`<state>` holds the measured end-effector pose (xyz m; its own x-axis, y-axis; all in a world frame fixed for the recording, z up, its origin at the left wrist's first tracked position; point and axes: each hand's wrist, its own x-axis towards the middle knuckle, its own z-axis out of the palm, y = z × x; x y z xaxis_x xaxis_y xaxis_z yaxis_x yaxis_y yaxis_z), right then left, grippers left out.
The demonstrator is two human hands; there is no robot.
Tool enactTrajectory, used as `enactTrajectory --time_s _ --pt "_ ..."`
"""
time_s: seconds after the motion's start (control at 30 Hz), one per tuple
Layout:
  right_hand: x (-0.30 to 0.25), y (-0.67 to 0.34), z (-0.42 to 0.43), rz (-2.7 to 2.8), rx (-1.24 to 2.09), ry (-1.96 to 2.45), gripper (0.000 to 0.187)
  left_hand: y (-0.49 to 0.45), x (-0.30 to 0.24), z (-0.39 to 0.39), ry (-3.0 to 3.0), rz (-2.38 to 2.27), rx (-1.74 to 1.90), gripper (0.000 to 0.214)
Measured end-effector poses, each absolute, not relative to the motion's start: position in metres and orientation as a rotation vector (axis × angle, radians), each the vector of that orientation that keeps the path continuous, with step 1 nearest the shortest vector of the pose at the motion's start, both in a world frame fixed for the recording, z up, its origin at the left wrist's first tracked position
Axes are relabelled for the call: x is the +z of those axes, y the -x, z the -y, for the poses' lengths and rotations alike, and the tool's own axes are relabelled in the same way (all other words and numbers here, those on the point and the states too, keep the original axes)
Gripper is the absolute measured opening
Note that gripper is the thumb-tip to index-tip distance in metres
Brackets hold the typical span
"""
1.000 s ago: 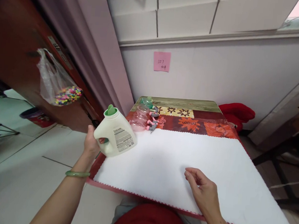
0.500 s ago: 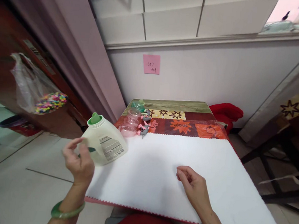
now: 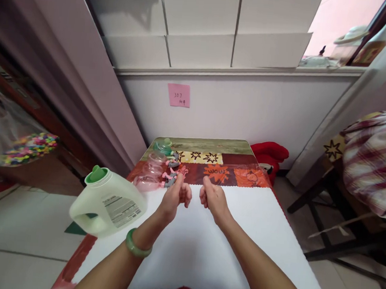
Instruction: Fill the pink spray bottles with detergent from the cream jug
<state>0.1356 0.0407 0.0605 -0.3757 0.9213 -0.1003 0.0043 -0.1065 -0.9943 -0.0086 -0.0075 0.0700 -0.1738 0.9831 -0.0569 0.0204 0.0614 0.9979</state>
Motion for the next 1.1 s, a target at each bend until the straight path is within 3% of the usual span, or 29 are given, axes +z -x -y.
enactTrajectory --time_s 0.13,0.47,0.93,1.1 --pt "0.073 -0.112 -0.066 1.327 1.731 0.972 0.079 0.004 0.084 -0.026 -1.024 -1.329 1.274 0.086" --pt "0.097 -0.091 -0.094 1.333 1.669 0.94 0.081 0.006 0.105 -0.059 -1.022 -1.317 1.403 0.089" --pt "0.086 -0.088 -0.091 1.324 1.68 0.946 0.079 0.011 0.089 -0.057 -1.168 -1.43 1.338 0.085" --pt "0.042 -0.105 -0.075 1.385 1.748 1.036 0.07 0.027 0.047 -0.035 -1.413 -1.67 1.143 0.072"
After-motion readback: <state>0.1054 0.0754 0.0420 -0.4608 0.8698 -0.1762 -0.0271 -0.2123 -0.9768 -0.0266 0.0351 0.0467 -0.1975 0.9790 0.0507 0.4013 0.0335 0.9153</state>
